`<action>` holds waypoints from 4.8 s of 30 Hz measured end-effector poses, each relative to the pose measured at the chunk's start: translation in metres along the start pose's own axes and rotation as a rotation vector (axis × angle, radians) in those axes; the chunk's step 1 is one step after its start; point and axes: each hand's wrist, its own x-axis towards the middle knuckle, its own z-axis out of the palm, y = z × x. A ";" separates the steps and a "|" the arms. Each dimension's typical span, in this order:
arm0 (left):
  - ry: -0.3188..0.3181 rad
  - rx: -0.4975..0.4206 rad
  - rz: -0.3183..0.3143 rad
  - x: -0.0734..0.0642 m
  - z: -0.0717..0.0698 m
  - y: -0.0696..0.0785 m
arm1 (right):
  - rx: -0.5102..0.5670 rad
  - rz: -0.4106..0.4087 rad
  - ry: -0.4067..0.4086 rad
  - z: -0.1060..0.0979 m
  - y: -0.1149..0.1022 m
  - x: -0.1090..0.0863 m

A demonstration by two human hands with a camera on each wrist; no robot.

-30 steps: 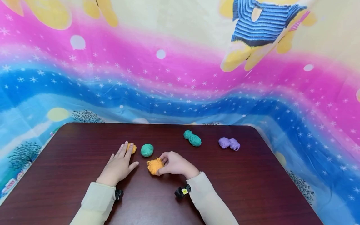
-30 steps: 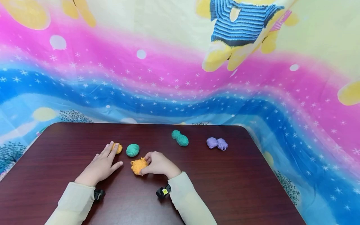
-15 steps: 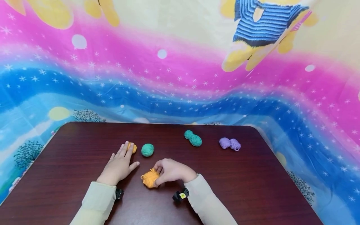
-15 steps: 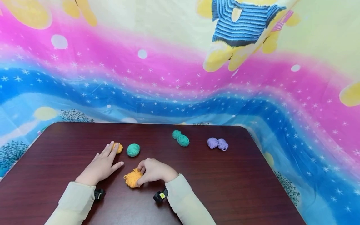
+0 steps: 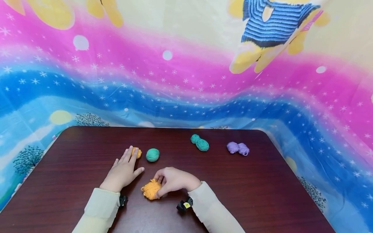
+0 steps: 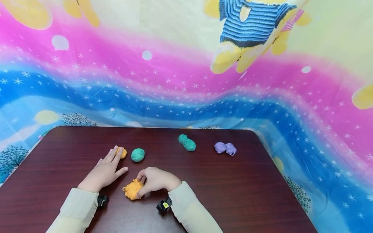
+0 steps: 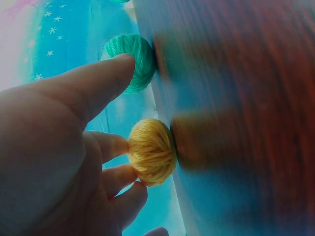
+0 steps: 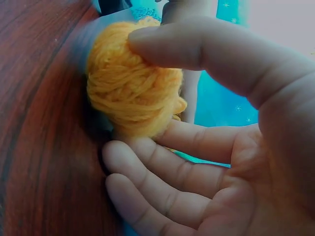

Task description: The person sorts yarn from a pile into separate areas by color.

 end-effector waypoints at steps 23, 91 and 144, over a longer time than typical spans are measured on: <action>-0.003 0.011 0.004 -0.001 -0.001 0.002 | 0.158 -0.031 -0.002 -0.004 0.015 0.003; -0.035 -0.014 -0.026 -0.002 -0.001 -0.001 | 0.371 0.070 0.676 0.006 0.033 0.068; -0.020 -0.004 -0.014 -0.001 0.001 0.000 | 0.141 0.450 1.030 -0.046 0.079 0.020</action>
